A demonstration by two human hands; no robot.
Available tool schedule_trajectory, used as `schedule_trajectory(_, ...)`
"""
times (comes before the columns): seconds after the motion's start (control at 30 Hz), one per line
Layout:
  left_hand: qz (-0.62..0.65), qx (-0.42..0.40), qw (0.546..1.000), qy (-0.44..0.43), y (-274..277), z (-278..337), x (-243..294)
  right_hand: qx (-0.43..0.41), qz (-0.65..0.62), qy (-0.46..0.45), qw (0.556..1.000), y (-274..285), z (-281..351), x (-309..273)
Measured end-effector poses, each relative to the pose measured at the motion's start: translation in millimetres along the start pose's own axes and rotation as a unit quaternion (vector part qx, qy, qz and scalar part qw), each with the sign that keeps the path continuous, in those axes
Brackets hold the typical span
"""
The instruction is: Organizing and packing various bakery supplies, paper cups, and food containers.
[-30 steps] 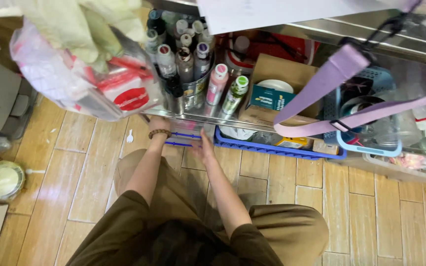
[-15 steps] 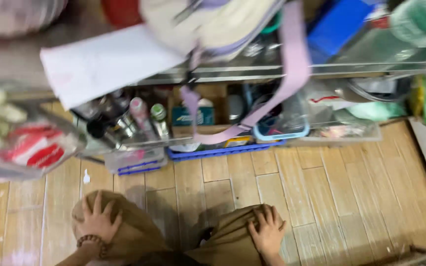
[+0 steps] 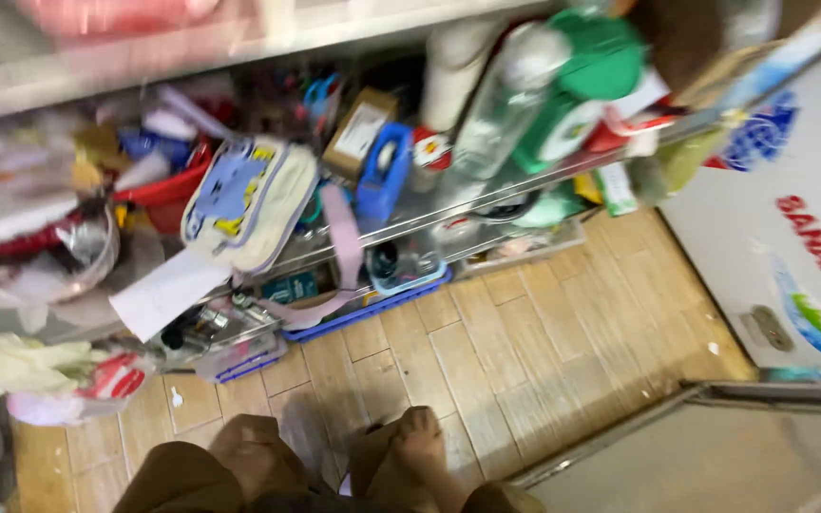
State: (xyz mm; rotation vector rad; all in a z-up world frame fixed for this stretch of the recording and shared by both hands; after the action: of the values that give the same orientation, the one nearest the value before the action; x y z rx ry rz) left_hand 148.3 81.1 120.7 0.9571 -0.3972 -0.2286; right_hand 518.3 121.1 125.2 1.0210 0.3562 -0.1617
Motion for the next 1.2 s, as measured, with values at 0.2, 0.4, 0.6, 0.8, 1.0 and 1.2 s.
schedule_trajectory(0.2,0.366,-0.047,0.882,-0.293,116.9,-112.3,276.8,-0.034,-0.173,0.018,0.984,121.3,133.8,-66.3)
schedule_trajectory(0.4,0.231,-0.131,0.946,-0.186,218.6,-191.7,304.7,0.012,-0.393,0.023,0.919,102.8,153.9,75.1)
schedule_trajectory(0.6,0.049,-0.182,0.962,-0.198,271.3,-237.8,250.6,0.425,-0.516,-0.31,0.676,312.3,284.7,237.2)
schedule_trajectory(0.8,-0.099,-0.176,0.933,-0.298,365.6,-302.3,322.6,0.584,-0.473,-0.414,0.514,392.9,383.4,344.4)
schedule_trajectory(1.0,-0.203,-0.158,0.894,-0.367,420.7,-441.3,496.2,0.772,-0.533,-0.289,0.191,309.4,437.6,473.7)
schedule_trajectory(1.2,-0.093,-0.026,0.849,-0.519,438.3,-617.2,879.0,0.778,-0.503,-0.333,0.175,349.6,470.5,615.1)
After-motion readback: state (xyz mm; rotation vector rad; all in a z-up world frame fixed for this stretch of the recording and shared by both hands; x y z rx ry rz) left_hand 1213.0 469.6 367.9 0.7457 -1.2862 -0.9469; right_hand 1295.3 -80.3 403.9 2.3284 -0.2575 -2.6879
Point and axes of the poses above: each hand's wrist, its own z-axis away from the middle knuckle, its own y-axis out of the back of the hand, x = y × z, the point moved 6 cm from there along -z, towards the middle knuckle, and after that the axes turned 11 degrees about -z, right-handed, at the moved point
